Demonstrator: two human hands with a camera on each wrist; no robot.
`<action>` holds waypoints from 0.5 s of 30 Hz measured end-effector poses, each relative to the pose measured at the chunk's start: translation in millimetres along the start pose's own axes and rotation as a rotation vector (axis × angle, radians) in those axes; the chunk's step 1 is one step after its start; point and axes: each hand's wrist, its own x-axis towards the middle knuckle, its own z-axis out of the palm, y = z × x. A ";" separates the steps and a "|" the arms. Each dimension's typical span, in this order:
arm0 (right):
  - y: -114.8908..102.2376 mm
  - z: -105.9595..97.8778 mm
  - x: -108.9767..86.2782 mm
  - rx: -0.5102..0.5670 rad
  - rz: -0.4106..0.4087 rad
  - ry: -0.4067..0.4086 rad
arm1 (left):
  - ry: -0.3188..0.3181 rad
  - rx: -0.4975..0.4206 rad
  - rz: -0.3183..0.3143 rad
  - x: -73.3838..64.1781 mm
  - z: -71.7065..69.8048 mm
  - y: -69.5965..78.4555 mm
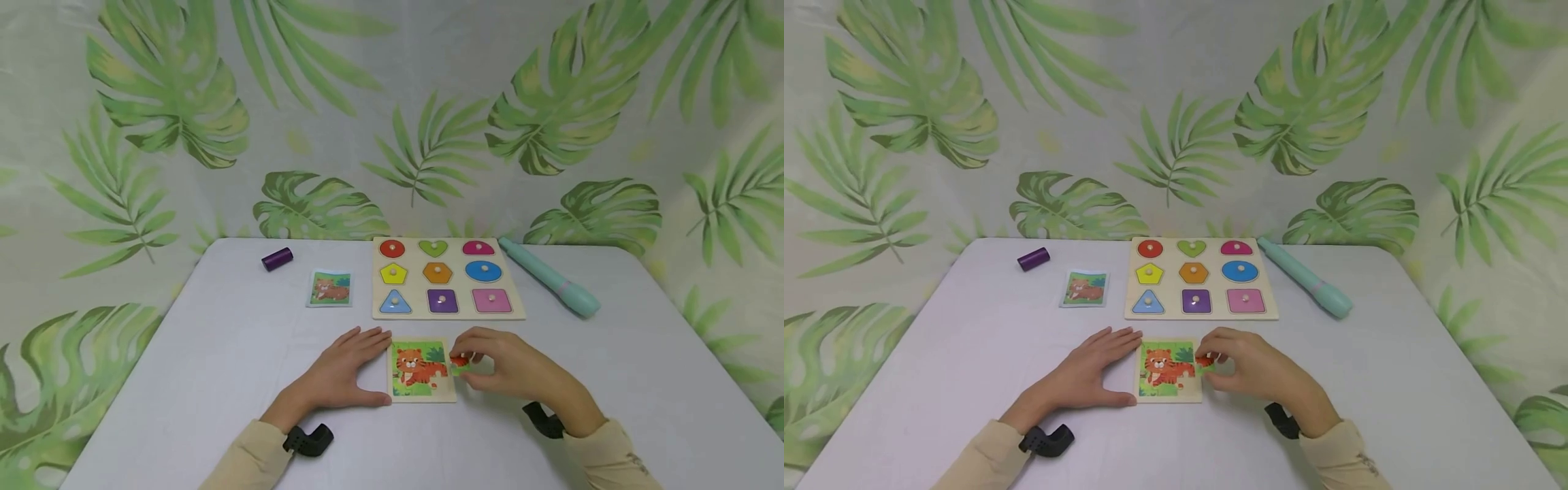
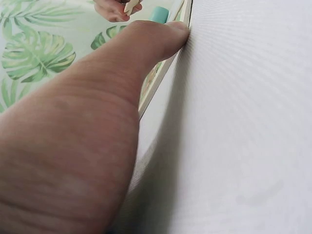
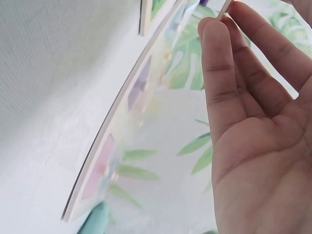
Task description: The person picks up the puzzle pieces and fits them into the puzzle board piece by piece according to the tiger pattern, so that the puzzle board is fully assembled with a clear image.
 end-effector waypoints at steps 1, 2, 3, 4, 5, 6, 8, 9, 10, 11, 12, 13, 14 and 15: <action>-0.5 0.5 0.5 -0.001 0.000 -0.002 | 0.001 0.005 -0.001 0.1 0.7 -0.4; -1.1 1.1 1.0 -0.003 0.001 -0.003 | 0.002 0.007 -0.002 0.2 1.1 -0.7; -1.5 1.5 1.4 -0.005 0.005 -0.007 | 0.004 0.008 -0.002 0.3 1.3 -0.8; -1.9 1.9 1.8 -0.006 0.009 -0.008 | 0.005 0.011 -0.002 0.5 1.6 -1.1; -2.2 2.4 2.0 -0.009 0.016 -0.010 | 0.004 0.011 0.000 0.7 1.8 -1.2; -2.4 2.9 2.1 -0.013 0.025 -0.013 | 0.003 0.009 0.001 0.7 1.7 -1.1; -2.8 4.0 2.4 -0.017 0.037 -0.019 | -0.002 0.006 0.003 0.6 1.6 -0.9; -3.0 4.6 2.5 -0.016 0.041 -0.022 | -0.004 0.006 0.002 0.4 1.5 -0.9; -3.3 4.6 2.9 -0.019 0.042 -0.024 | -0.005 0.007 0.002 0.3 1.1 -1.0; -3.5 4.8 3.2 -0.022 0.043 -0.025 | -0.007 0.006 0.001 0.3 0.8 -0.8; -3.4 5.1 3.5 -0.021 0.042 -0.027 | -0.007 0.004 0.000 0.2 0.6 -0.8; -3.4 5.3 3.7 -0.021 0.039 -0.028 | -0.007 0.003 0.000 0.2 0.7 -0.8; -3.2 5.4 3.8 -0.020 0.035 -0.028 | -0.006 0.002 0.000 0.4 1.0 -0.9; -2.9 5.4 3.8 -0.022 0.032 -0.028 | -0.006 0.000 0.000 0.8 1.5 -0.9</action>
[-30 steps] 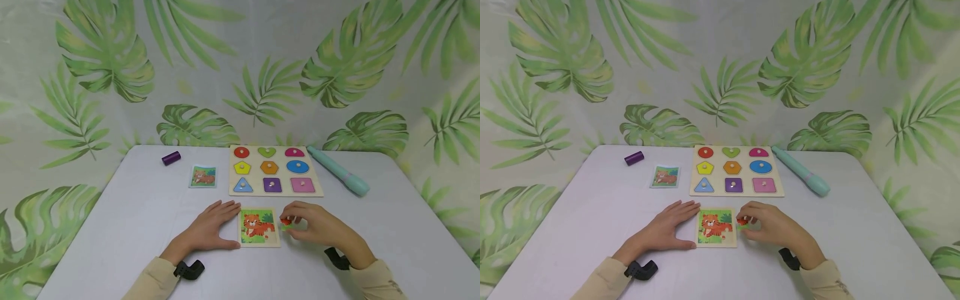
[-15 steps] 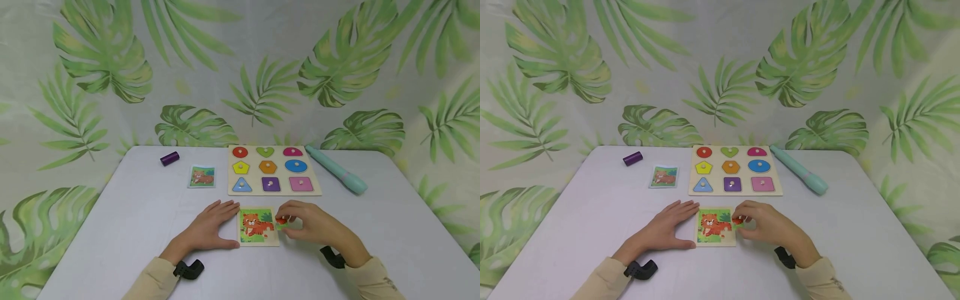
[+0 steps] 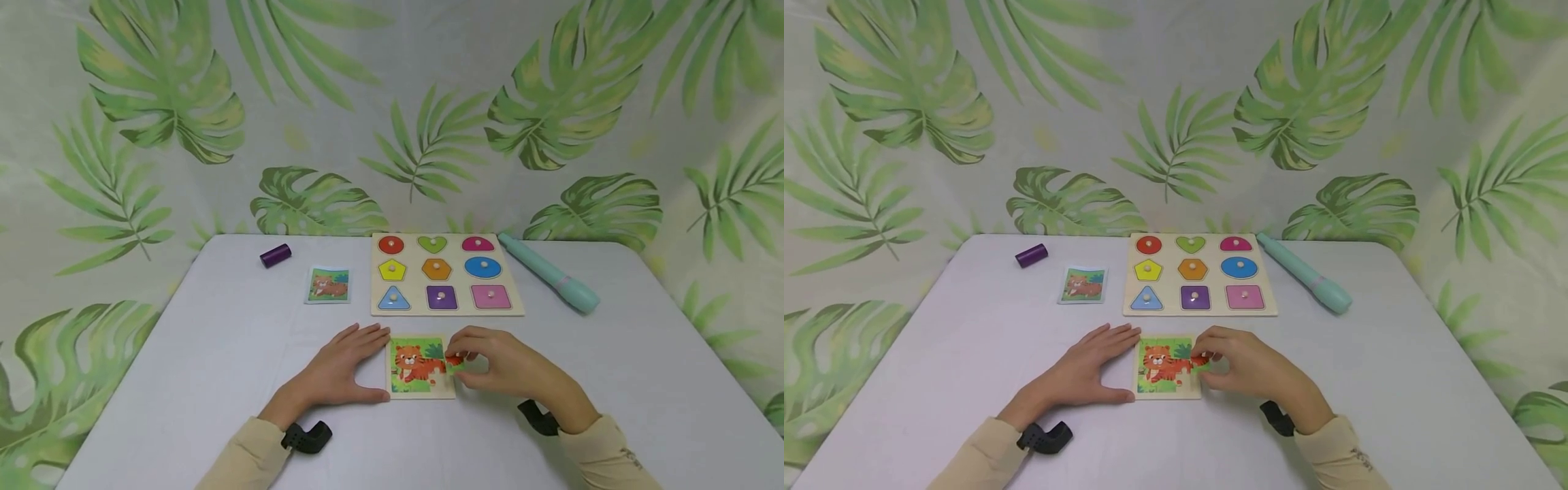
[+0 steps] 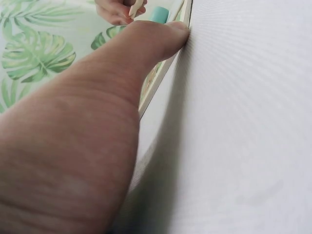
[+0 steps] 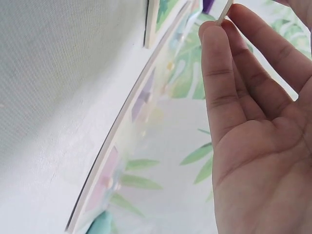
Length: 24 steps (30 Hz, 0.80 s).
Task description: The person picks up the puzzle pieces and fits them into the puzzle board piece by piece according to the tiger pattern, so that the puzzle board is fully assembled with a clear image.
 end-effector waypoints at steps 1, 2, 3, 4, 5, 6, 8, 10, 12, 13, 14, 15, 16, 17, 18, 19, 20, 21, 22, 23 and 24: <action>0.1 0.6 0.1 -0.001 -0.002 -0.001 | -0.001 -0.001 0.000 -0.1 0.6 -0.1; 0.3 1.1 0.1 -0.001 -0.004 -0.004 | -0.002 -0.004 0.000 0.0 1.0 0.1; 0.4 1.6 0.3 -0.001 -0.006 -0.006 | -0.003 -0.004 0.001 0.1 1.3 0.1; 0.4 2.0 0.5 -0.004 -0.006 -0.007 | -0.003 -0.003 0.002 0.4 1.4 0.1; 0.2 2.5 0.8 -0.004 -0.006 -0.010 | -0.004 0.002 0.003 0.6 1.3 0.1; 0.0 3.1 1.2 -0.003 -0.004 -0.014 | -0.005 0.001 0.003 0.7 0.9 0.1; -1.0 4.7 2.1 -0.002 -0.006 -0.018 | -0.005 0.002 0.002 0.3 0.1 0.0; -2.4 5.7 2.9 -0.002 -0.005 -0.022 | -0.006 0.005 -0.002 0.0 -0.5 -0.2; -4.1 6.1 3.6 -0.004 -0.003 -0.025 | -0.008 0.007 -0.004 0.0 -0.7 -0.3; -5.0 6.3 3.9 -0.005 -0.002 -0.025 | -0.009 0.009 -0.005 0.0 -0.6 -0.3; -5.9 6.5 4.2 -0.003 -0.002 -0.027 | -0.010 0.011 -0.006 0.0 -0.5 -0.3; -6.8 6.7 4.5 -0.005 0.002 -0.029 | -0.009 0.011 -0.006 -0.1 -0.3 -0.2; -7.4 7.5 4.8 -0.004 0.003 -0.030 | -0.009 0.012 -0.005 -0.2 0.0 -0.3; -7.9 8.2 5.1 -0.005 0.006 -0.033 | -0.009 0.008 -0.005 -0.2 0.2 -0.3; -8.2 9.0 5.4 -0.006 0.007 -0.034 | -0.007 0.006 -0.004 -0.2 0.4 -0.3; -8.4 9.9 5.7 -0.005 0.005 -0.035 | -0.006 0.003 -0.003 -0.2 0.3 -0.2; -8.3 11.0 6.0 -0.007 0.002 -0.035 | -0.004 0.000 -0.003 -0.1 0.3 -0.1; -8.2 12.1 6.3 -0.008 0.000 -0.034 | -0.003 -0.001 -0.001 0.0 0.2 -0.1; -7.7 13.6 6.6 -0.008 -0.006 -0.033 | -0.003 -0.003 0.000 0.1 0.1 0.0; -7.3 15.0 6.7 -0.008 -0.013 -0.032 | -0.002 -0.004 0.000 0.2 0.0 0.0; -6.9 16.4 6.9 -0.005 -0.019 -0.031 | -0.002 -0.003 0.001 0.2 0.0 -0.1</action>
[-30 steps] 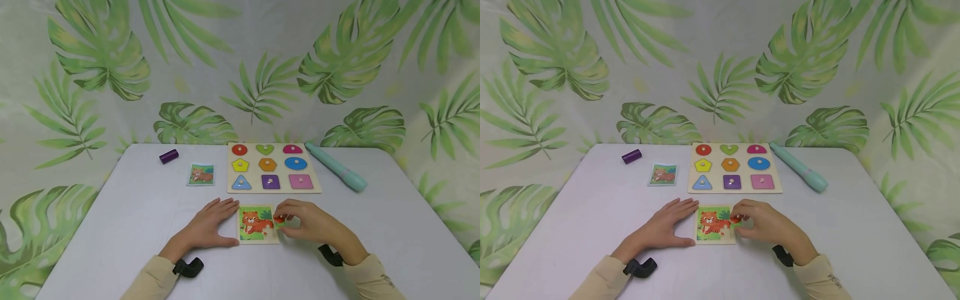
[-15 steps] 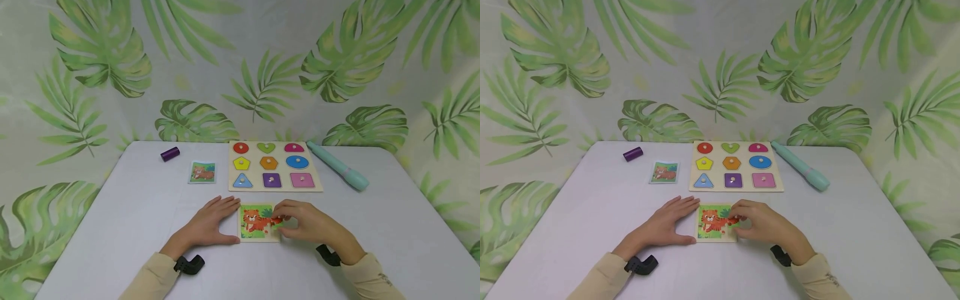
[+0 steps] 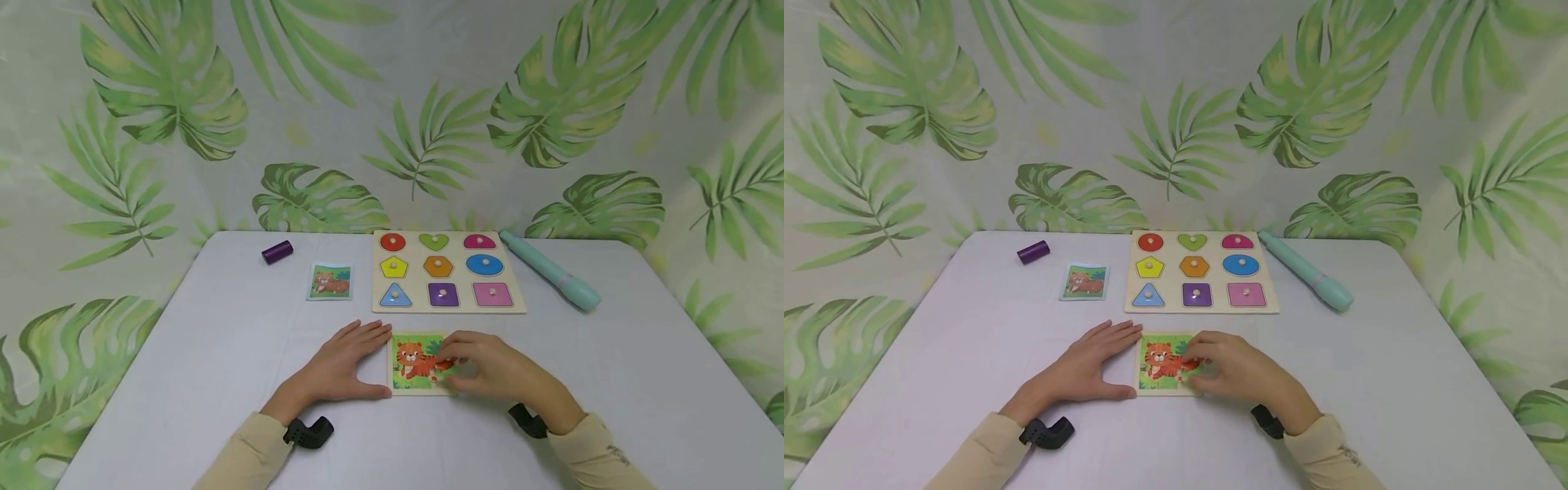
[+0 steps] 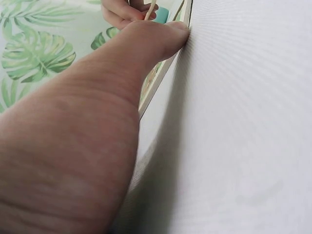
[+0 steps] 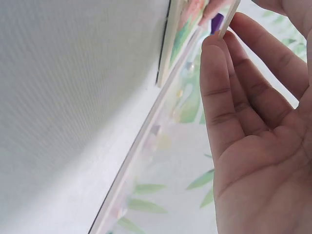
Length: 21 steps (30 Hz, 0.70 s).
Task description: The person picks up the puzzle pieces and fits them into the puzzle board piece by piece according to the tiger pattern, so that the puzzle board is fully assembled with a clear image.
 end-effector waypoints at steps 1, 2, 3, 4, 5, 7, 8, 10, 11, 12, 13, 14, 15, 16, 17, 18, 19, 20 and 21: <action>0.5 1.2 0.6 0.000 -0.007 -0.001 | 0.000 0.001 -0.001 -0.1 -0.2 -0.3; 0.9 2.4 1.1 0.000 -0.014 -0.004 | -0.001 0.004 -0.001 -0.2 -0.2 -0.7; 1.4 3.6 1.5 -0.003 -0.019 -0.006 | -0.004 0.006 -0.001 -0.2 -0.3 -0.9; 1.7 4.6 2.0 -0.008 -0.024 -0.009 | -0.005 0.006 -0.001 -0.2 -0.4 -1.2; 1.7 5.3 2.4 -0.012 -0.026 -0.013 | -0.006 0.009 -0.001 -0.2 -0.5 -1.5; 1.7 6.8 3.2 -0.027 -0.023 -0.019 | -0.006 0.010 -0.002 -0.3 -0.7 -1.6; 1.4 7.6 3.4 -0.035 -0.019 -0.024 | -0.007 0.011 -0.002 -0.3 -0.9 -1.5; 0.6 8.7 4.3 -0.049 -0.008 -0.033 | -0.006 0.011 -0.005 -0.5 -1.4 -1.4; 0.2 9.2 4.7 -0.053 -0.001 -0.039 | -0.006 0.014 -0.006 -0.6 -1.7 -1.5; -0.1 9.7 5.2 -0.058 0.004 -0.045 | -0.005 0.014 -0.006 -0.6 -1.9 -1.4; -0.4 10.1 5.6 -0.061 0.009 -0.050 | -0.007 0.016 -0.008 -0.7 -2.1 -1.4; -0.6 10.5 5.8 -0.065 0.013 -0.056 | -0.008 0.018 -0.008 -0.7 -2.1 -1.5; -0.7 10.9 6.1 -0.068 0.017 -0.059 | -0.007 0.018 -0.008 -0.6 -2.1 -1.5; -0.8 11.3 6.2 -0.067 0.018 -0.061 | -0.006 0.018 -0.007 -0.5 -2.0 -1.5; -0.8 11.9 6.3 -0.067 0.020 -0.064 | -0.004 0.014 -0.005 -0.3 -1.8 -1.5; -0.6 12.4 6.3 -0.069 0.022 -0.069 | -0.003 0.011 -0.004 -0.1 -1.5 -1.4; -0.5 13.1 6.2 -0.067 0.022 -0.073 | -0.004 0.010 -0.004 -0.1 -1.2 -1.4; -0.4 13.9 6.0 -0.066 0.021 -0.077 | -0.004 0.007 -0.004 -0.1 -0.9 -1.3; -0.2 14.6 5.8 -0.066 0.022 -0.080 | -0.005 0.005 -0.004 -0.1 -0.6 -1.1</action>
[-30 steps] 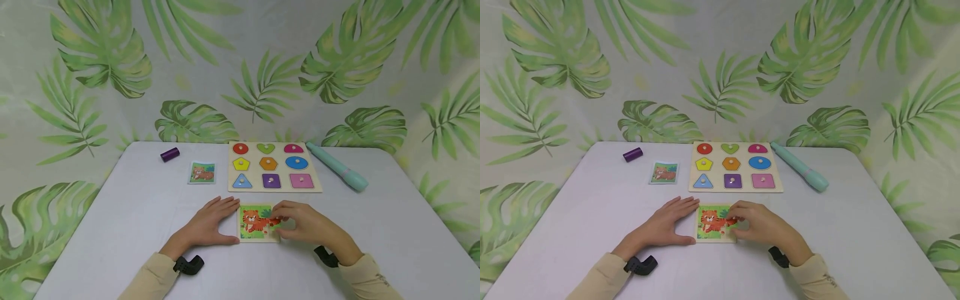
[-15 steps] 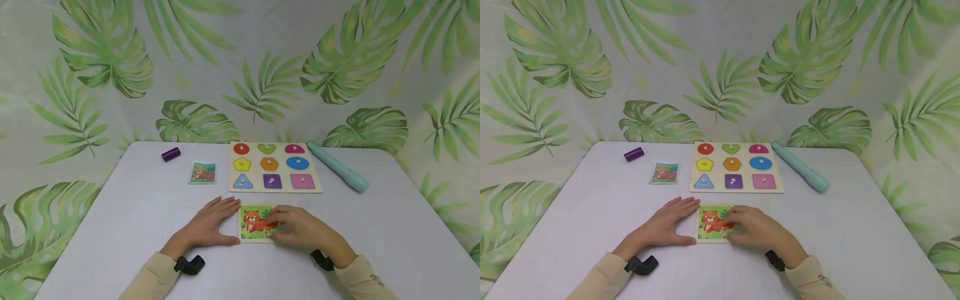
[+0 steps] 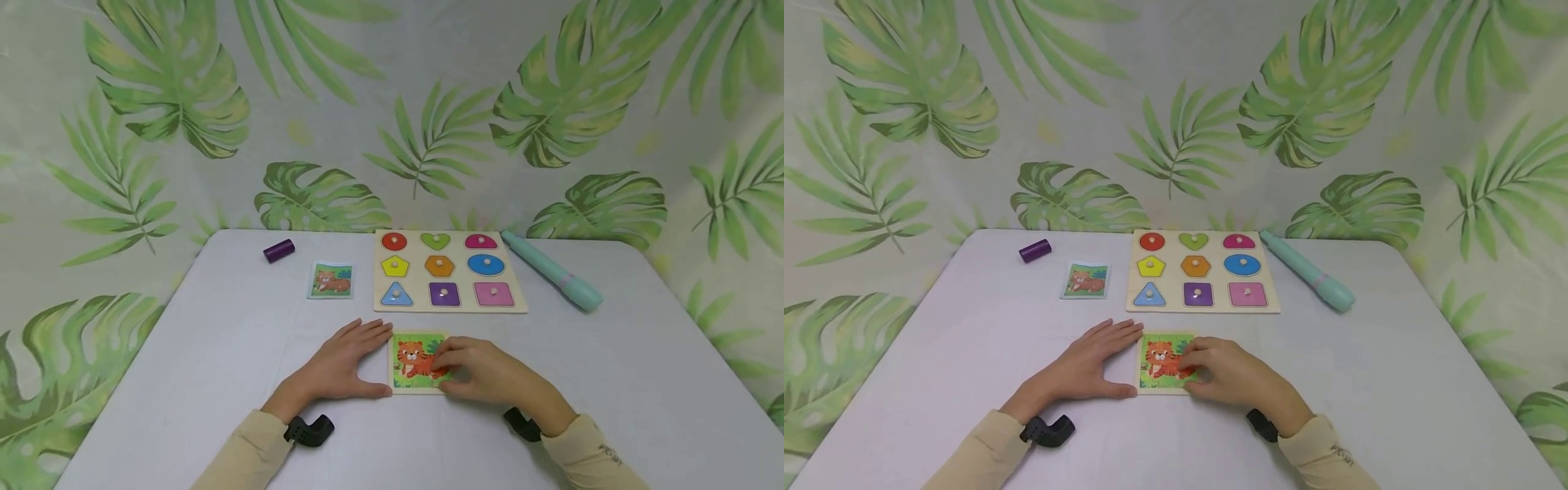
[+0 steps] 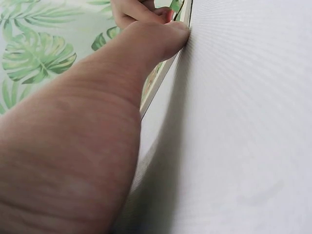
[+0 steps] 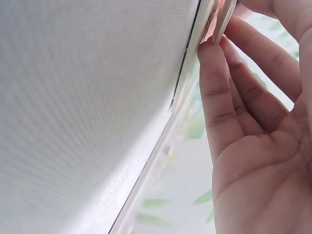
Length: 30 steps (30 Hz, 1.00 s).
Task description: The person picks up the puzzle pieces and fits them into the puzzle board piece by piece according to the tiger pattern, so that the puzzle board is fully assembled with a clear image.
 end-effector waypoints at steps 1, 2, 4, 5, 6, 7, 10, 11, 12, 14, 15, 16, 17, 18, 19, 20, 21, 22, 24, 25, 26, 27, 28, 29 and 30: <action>0.2 0.5 0.0 0.002 -0.002 -0.003 | -0.001 -0.003 0.001 0.1 0.3 0.0; 0.3 1.0 -0.1 0.000 -0.002 -0.005 | -0.002 -0.004 0.003 0.3 0.5 0.0; 0.4 1.8 -0.2 -0.006 -0.003 -0.004 | -0.005 -0.001 0.004 0.5 0.8 0.0; 0.5 1.9 -0.3 -0.010 -0.002 -0.003 | -0.004 -0.002 0.005 0.7 0.9 0.1; 0.4 1.9 -0.2 -0.012 -0.003 -0.003 | -0.005 0.000 0.005 0.9 0.9 0.1; 0.4 1.8 -0.1 -0.013 -0.003 -0.003 | -0.005 -0.001 0.005 1.1 0.7 0.3; 0.0 1.5 0.6 -0.007 -0.001 -0.008 | -0.009 0.002 -0.002 0.9 0.0 0.6; -0.1 1.6 0.9 -0.004 0.000 -0.011 | -0.010 0.001 -0.004 0.8 -0.3 0.6; -0.2 1.6 1.2 0.000 0.002 -0.014 | -0.011 0.000 -0.006 0.6 -0.6 0.7; -0.5 1.3 1.5 0.003 0.007 -0.016 | -0.009 -0.001 -0.005 0.4 -1.2 0.6; -0.6 1.3 1.5 0.004 0.010 -0.018 | -0.007 -0.003 -0.002 0.3 -1.2 0.4; -0.6 1.2 1.7 0.001 0.013 -0.021 | -0.005 -0.007 -0.001 0.2 -1.2 0.2; -0.6 1.1 1.8 0.001 0.016 -0.023 | -0.004 -0.009 -0.001 0.0 -0.9 -0.2; -0.6 1.0 1.8 0.002 0.020 -0.025 | -0.003 -0.009 -0.001 -0.1 -0.6 -0.5; -0.4 1.0 1.8 0.003 0.023 -0.027 | -0.001 -0.011 -0.001 -0.2 -0.3 -0.7; -0.2 1.1 1.7 0.004 0.027 -0.030 | 0.000 -0.012 -0.001 -0.2 0.1 -0.9; 0.1 1.2 1.6 0.005 0.032 -0.033 | -0.001 -0.012 -0.001 -0.3 0.3 -0.9; 0.4 1.2 1.6 0.005 0.036 -0.036 | -0.001 -0.011 -0.002 -0.3 0.4 -0.8; 0.7 1.1 1.0 0.010 0.040 -0.038 | -0.002 -0.010 -0.002 -0.4 0.4 -0.4; 0.8 0.9 0.6 0.011 0.040 -0.040 | -0.003 -0.009 -0.003 -0.4 0.2 -0.2; 0.9 0.5 0.2 0.013 0.041 -0.042 | -0.003 -0.010 -0.003 -0.4 0.0 0.1; 0.9 0.0 -0.2 0.015 0.040 -0.043 | -0.003 -0.012 -0.002 -0.4 -0.1 0.3; 0.9 -0.4 -0.7 0.020 0.037 -0.045 | -0.002 -0.014 -0.001 -0.5 -0.2 0.5; 0.9 -0.7 -1.1 0.025 0.035 -0.046 | -0.002 -0.015 -0.001 -0.5 -0.2 0.7; 0.9 -1.0 -1.5 0.029 0.033 -0.048 | -0.001 -0.017 0.000 -0.5 -0.3 0.9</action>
